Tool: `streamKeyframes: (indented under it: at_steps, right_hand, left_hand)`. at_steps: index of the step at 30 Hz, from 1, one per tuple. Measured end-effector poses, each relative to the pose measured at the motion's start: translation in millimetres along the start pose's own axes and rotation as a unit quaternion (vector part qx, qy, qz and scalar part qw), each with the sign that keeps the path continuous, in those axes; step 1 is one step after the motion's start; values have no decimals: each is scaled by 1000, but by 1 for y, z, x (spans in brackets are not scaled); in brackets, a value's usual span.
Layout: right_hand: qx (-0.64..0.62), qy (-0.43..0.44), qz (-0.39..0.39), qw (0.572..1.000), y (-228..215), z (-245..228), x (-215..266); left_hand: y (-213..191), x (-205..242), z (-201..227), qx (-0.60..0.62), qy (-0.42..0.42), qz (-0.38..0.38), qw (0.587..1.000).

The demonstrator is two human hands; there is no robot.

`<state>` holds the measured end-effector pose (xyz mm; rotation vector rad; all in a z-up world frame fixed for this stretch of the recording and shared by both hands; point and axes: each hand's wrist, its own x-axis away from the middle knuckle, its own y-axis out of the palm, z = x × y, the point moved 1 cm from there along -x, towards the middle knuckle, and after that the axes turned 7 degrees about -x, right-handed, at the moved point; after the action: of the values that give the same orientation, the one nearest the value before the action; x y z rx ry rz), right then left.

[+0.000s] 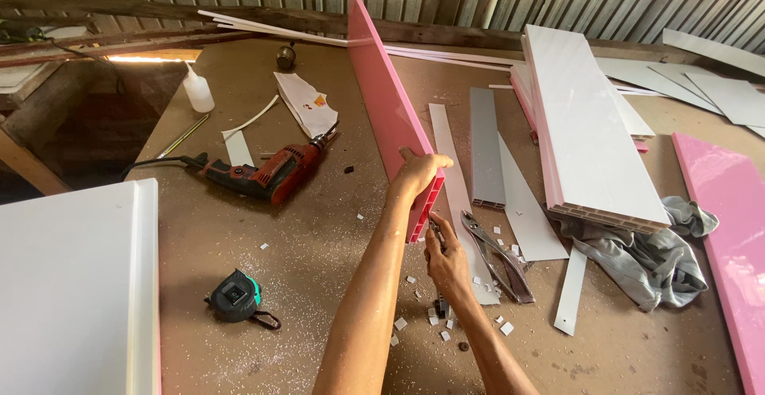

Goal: The person trims and peels small plastic or adhesive strips from the hollow internal chambers of white and pink furniture panels using a utility knife and by hand.

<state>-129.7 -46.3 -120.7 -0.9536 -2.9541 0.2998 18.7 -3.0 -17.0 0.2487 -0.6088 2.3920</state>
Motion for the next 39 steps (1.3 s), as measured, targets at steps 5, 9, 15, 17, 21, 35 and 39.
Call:
streamKeyframes:
  at_steps: [5, 9, 15, 17, 21, 35, 39]
  right_hand:
    - [36, 6, 11, 999, 2, 3, -3]
    - [64, 15, 21, 998, 5, -13, 6]
    - [82, 42, 29, 995, 7, -1, 1]
    - [89, 40, 26, 995, 6, -5, 3]
    - [130, 26, 2, 991, 5, -17, 8]
    - [83, 32, -33, 995, -8, -22, 14]
    - [90, 43, -24, 995, -7, -32, 15]
  left_hand:
    - [-7, 19, 5, 3, -5, -9, 1000]
    - [-6, 19, 5, 20, -7, -5, 1000]
    - [1, 5, 4, 1, -6, -4, 1000]
    - [2, 8, 8, -15, -9, -6, 1000]
    - [7, -9, 1, 4, -10, 12, 1000]
    - [14, -18, 2, -8, -23, 35, 999]
    - [22, -24, 2, -18, -31, 36, 999]
